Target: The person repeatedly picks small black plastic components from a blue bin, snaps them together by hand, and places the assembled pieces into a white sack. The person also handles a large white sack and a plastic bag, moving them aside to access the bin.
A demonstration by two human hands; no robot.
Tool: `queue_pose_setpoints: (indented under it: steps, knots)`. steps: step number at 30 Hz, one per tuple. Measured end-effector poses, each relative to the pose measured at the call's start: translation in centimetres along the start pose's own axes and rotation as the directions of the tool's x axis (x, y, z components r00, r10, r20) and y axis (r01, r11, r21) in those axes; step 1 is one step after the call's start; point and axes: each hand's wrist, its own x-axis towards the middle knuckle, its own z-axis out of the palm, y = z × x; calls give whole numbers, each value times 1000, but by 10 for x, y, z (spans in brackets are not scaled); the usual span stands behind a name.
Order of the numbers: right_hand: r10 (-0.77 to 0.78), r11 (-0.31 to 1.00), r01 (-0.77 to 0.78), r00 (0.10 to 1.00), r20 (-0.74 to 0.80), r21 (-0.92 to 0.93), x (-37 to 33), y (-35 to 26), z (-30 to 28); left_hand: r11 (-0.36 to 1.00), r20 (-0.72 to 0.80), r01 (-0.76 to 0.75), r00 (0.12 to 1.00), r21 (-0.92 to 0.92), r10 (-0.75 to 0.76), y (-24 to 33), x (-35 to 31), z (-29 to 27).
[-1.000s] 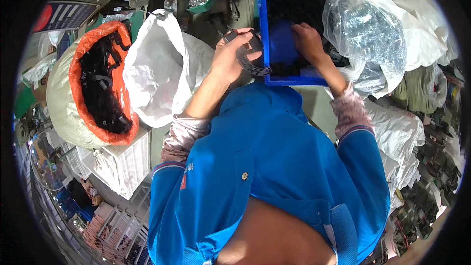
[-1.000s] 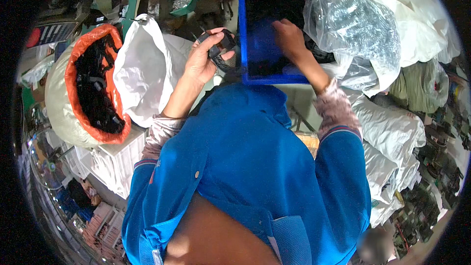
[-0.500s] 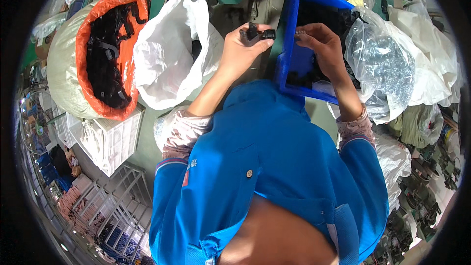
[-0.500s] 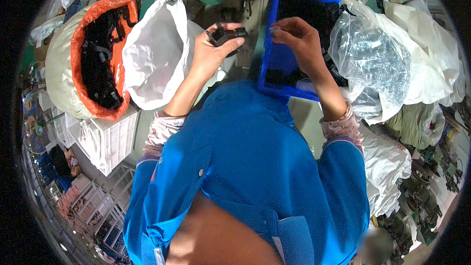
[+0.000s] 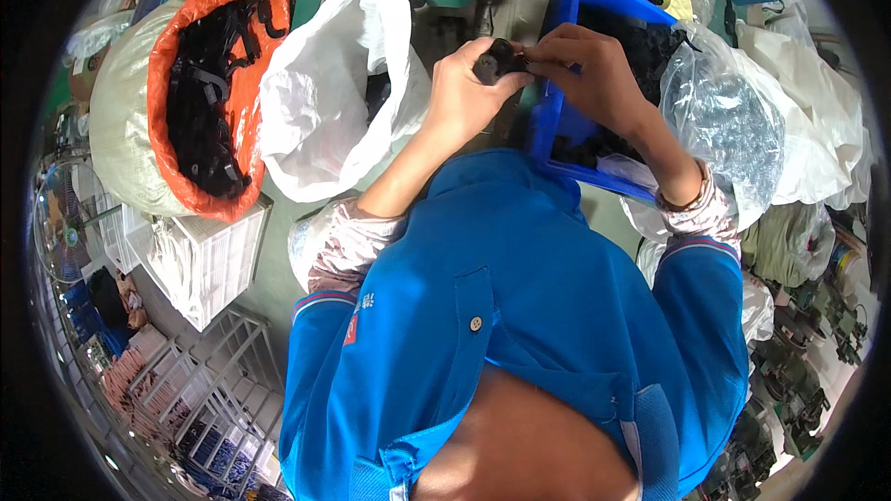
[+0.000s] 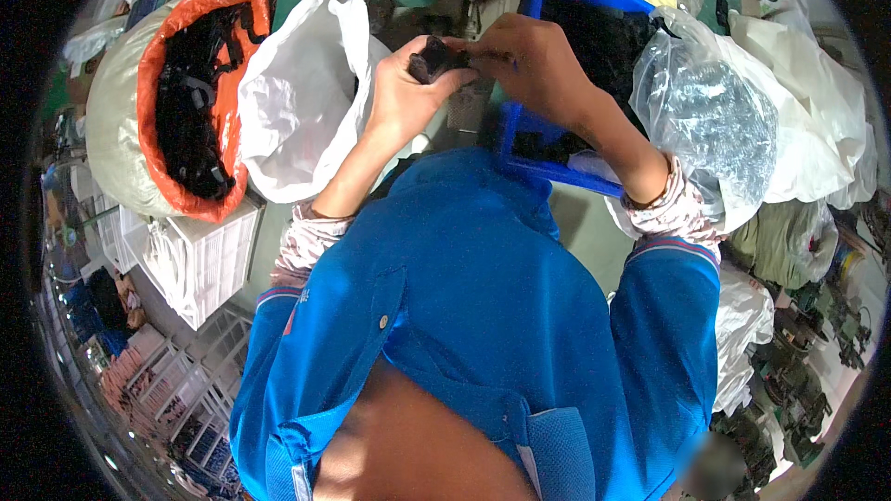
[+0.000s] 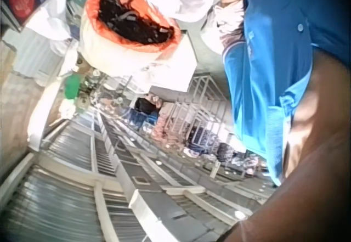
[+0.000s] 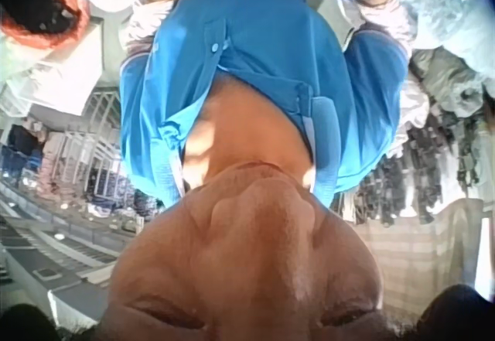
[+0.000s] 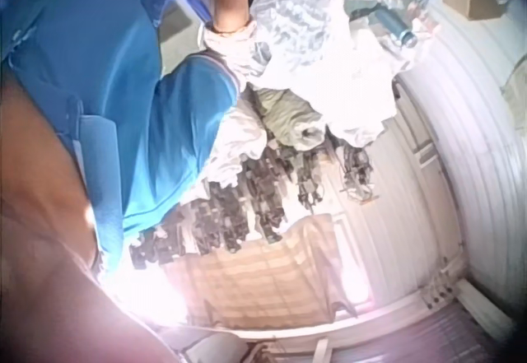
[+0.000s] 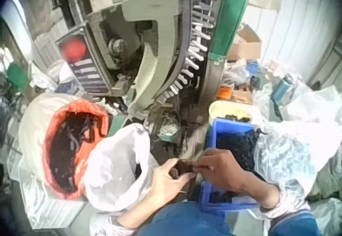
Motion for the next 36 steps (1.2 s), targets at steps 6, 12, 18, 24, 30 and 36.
queue_pose_setpoints:
  steps: [6,12,18,24,30,36]
  knots:
    - [224,809,-204,974,32,551,7,13,21,986,-143,-140,982,-90,126,6,-7,-10]
    - [421,392,-354,890,177,849,-17,-1,64,960,-190,-60,982,-274,7,2,-10,-19]
    - [435,322,-332,884,173,887,-11,18,57,899,-76,-395,907,192,414,-6,3,-49]
    - [383,595,-256,924,12,762,-8,17,52,987,-26,-143,989,74,146,-5,3,-49]
    - [384,657,-278,923,6,701,-7,25,51,963,30,77,997,-259,-71,-16,1,-43]
    - [462,344,-339,873,157,876,-4,42,43,761,166,309,951,-570,-262,-14,4,-45]
